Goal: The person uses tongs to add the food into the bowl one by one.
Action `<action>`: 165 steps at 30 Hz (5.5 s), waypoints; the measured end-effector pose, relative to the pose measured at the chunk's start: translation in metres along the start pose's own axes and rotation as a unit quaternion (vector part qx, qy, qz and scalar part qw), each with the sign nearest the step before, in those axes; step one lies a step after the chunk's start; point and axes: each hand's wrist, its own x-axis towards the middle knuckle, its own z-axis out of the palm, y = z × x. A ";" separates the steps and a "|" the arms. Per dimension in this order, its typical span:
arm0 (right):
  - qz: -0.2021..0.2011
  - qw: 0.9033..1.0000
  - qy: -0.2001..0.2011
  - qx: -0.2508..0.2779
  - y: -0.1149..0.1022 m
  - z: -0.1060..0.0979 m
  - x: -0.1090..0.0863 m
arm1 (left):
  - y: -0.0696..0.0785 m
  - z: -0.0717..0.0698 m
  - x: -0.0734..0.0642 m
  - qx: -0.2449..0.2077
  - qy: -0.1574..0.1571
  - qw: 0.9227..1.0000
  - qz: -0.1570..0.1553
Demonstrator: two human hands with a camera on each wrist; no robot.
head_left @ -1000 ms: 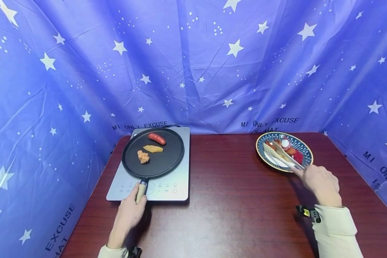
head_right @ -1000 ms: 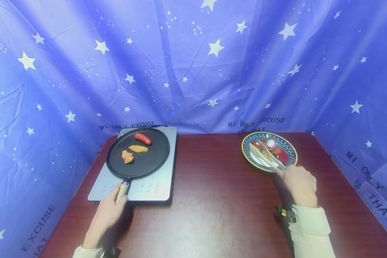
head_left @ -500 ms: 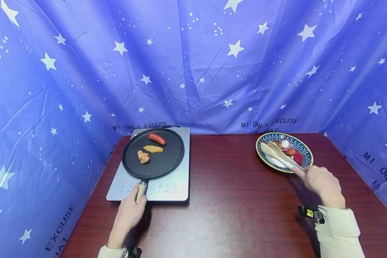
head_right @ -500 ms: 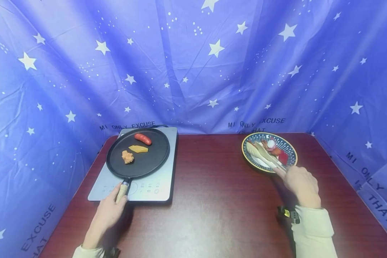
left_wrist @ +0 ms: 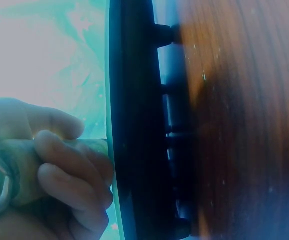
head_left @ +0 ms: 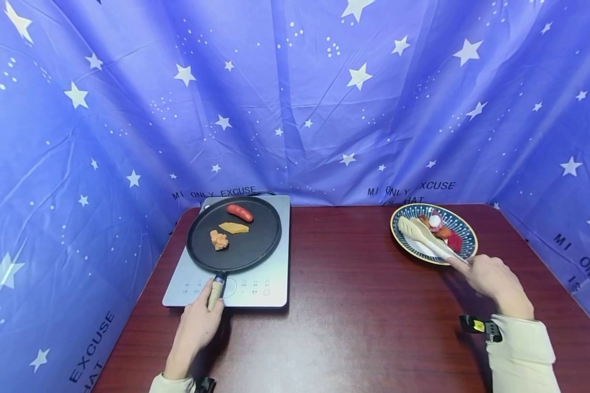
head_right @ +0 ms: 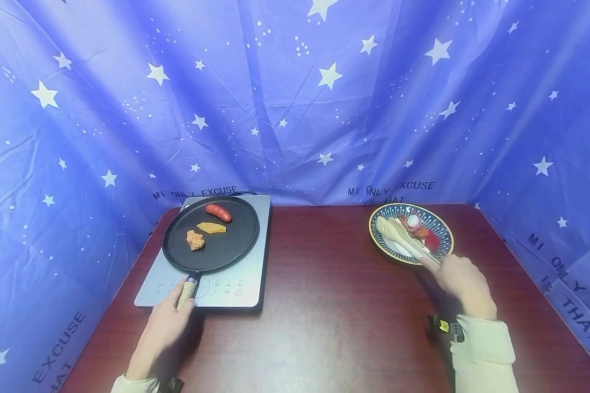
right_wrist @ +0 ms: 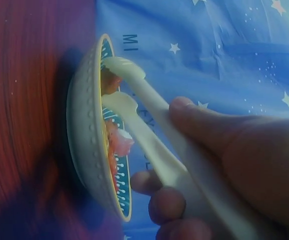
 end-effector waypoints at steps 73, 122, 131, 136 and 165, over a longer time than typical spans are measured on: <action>0.041 0.947 -0.029 0.318 0.048 0.009 -0.002 | 0.003 -0.003 -0.003 0.002 0.000 1.000 0.005; 0.032 0.904 -0.060 0.423 0.009 0.007 0.019 | 0.001 0.000 -0.003 -0.003 0.000 1.000 0.012; 0.015 0.889 -0.070 0.452 -0.018 0.006 0.033 | 0.001 0.002 -0.003 -0.004 0.002 1.000 0.011; -0.008 0.888 -0.068 0.455 -0.036 0.006 0.040 | 0.002 0.002 -0.003 -0.002 0.002 1.000 0.006; -0.070 0.883 -0.132 0.445 -0.154 0.029 0.063 | 0.002 0.003 0.001 -0.001 0.004 1.000 0.012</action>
